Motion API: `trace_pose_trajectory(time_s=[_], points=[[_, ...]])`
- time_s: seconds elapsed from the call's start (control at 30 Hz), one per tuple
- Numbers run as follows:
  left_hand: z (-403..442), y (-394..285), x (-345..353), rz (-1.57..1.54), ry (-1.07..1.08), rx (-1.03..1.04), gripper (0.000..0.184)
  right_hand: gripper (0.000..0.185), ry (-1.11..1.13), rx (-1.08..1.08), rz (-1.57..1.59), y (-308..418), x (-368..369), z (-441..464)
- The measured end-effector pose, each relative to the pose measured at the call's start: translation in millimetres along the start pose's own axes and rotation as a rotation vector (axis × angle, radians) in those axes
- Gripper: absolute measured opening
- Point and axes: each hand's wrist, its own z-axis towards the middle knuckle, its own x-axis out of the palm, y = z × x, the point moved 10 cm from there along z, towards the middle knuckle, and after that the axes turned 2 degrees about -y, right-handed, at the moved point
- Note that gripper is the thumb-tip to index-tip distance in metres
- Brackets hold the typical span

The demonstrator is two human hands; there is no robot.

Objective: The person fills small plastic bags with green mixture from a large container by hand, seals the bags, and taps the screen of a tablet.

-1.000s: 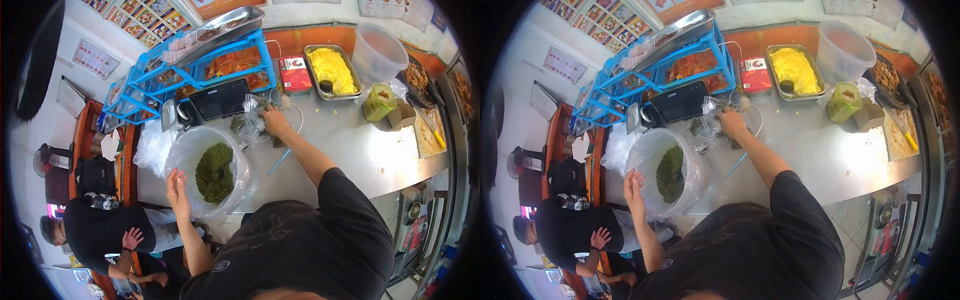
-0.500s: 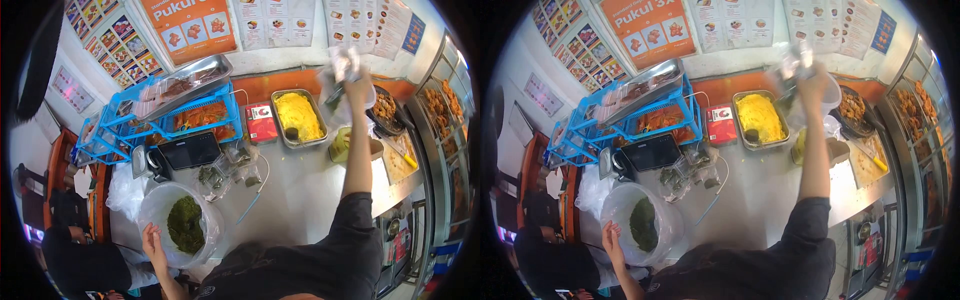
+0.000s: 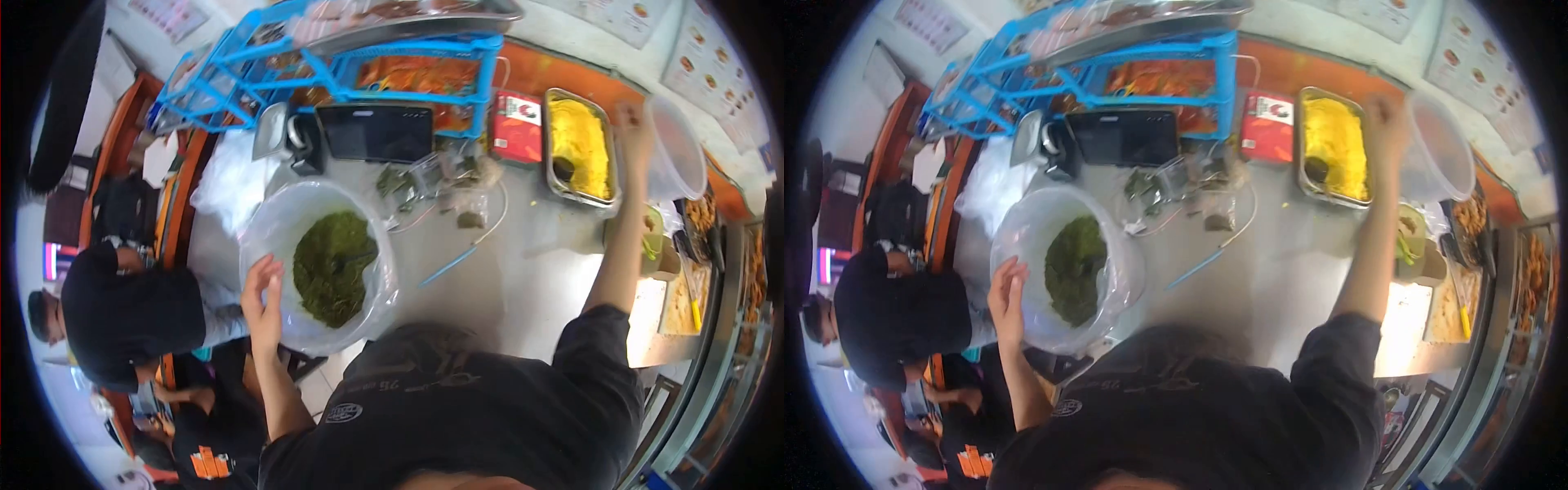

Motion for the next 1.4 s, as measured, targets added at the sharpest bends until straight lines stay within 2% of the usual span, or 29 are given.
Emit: trace_pose_trajectory(time_s=[0.03, 0.07, 0.1, 0.13, 0.17, 0.2, 0.27, 0.33, 0.37, 0.47, 0.6, 0.7, 0.73, 0.8, 0.87, 1.0, 1.03, 1.13, 1.17, 1.2, 1.27, 1.4], points=[[0, 1, 0, 0.022, 0.005, 0.009, 0.033, 0.021, 0.114, -0.217, 0.137, 20, 54, -33], [0, 0, 1, 0.040, 0.016, 0.024, 0.033, 0.021, 0.256, -0.099, 0.362, 53, 104, -92], [0, -2, 2, 0.049, 0.011, 0.023, 0.033, 0.020, 0.542, -0.122, 0.371, 102, 151, -141], [0, -2, 2, 0.032, 0.004, 0.025, 0.033, 0.020, 0.592, -0.261, 0.351, 124, 192, -184], [0, -2, 2, 0.016, 0.000, 0.028, 0.033, 0.021, 0.743, -0.254, 0.317, 149, 230, -223], [0, -2, 2, 0.002, 0.000, 0.035, 0.033, 0.028, 0.711, -0.391, 0.293, 165, 258, -253], [0, -4, 2, 0.024, -0.009, 0.036, 0.033, 0.040, 0.806, -0.503, -0.030, 186, 306, -295], [-1, -4, 1, 0.032, -0.015, 0.040, 0.034, 0.044, 0.747, -0.427, -0.328, 189, 325, -304], [-1, -2, 1, 0.027, -0.017, 0.042, 0.034, 0.046, 0.715, -0.387, -0.475, 184, 330, -306], [3, 2, -1, 0.015, -0.015, 0.045, 0.033, 0.042, 0.606, -0.406, -0.576, 175, 339, -310], [1, 1, 1, -0.001, -0.009, 0.032, 0.032, 0.041, 0.697, -0.443, -0.281, 156, 345, -295], [3, 1, -1, 0.002, -0.025, 0.046, 0.032, 0.040, 0.688, -0.421, -0.046, 163, 302, -262], [2, 1, -2, 0.001, -0.033, 0.049, 0.032, 0.042, 0.675, -0.395, -0.131, 153, 295, -253], [3, -2, -1, 0.011, -0.034, 0.054, 0.032, 0.049, 0.649, -0.335, -0.300, 129, 282, -241], [2, -3, -1, 0.031, -0.026, 0.064, 0.033, 0.068, 0.745, -0.215, -0.330, 98, 292, -251], [2, -4, -1, 0.056, -0.027, 0.082, 0.033, 0.096, 0.763, -0.106, -0.356, 111, 281, -270], [1, -4, -1, 0.056, -0.032, 0.082, 0.032, 0.094, 0.698, -0.124, -0.387, 119, 282, -275], [0, -8, -1, 0.072, -0.044, 0.087, 0.033, 0.093, 0.696, -0.150, -0.508, 133, 296, -291], [0, -7, -1, 0.070, -0.047, 0.090, 0.032, 0.073, 0.665, -0.186, -0.543, 133, 304, -296], [0, -6, -2, 0.069, -0.050, 0.092, 0.032, 0.068, 0.620, -0.198, -0.546, 126, 315, -299], [-1, -5, -3, 0.072, -0.051, 0.098, 0.031, 0.057, 0.529, -0.223, -0.551, 113, 331, -299], [1, -4, -3, 0.079, -0.050, 0.107, 0.030, 0.049, 0.499, -0.216, -0.344, 115, 303, -278]])
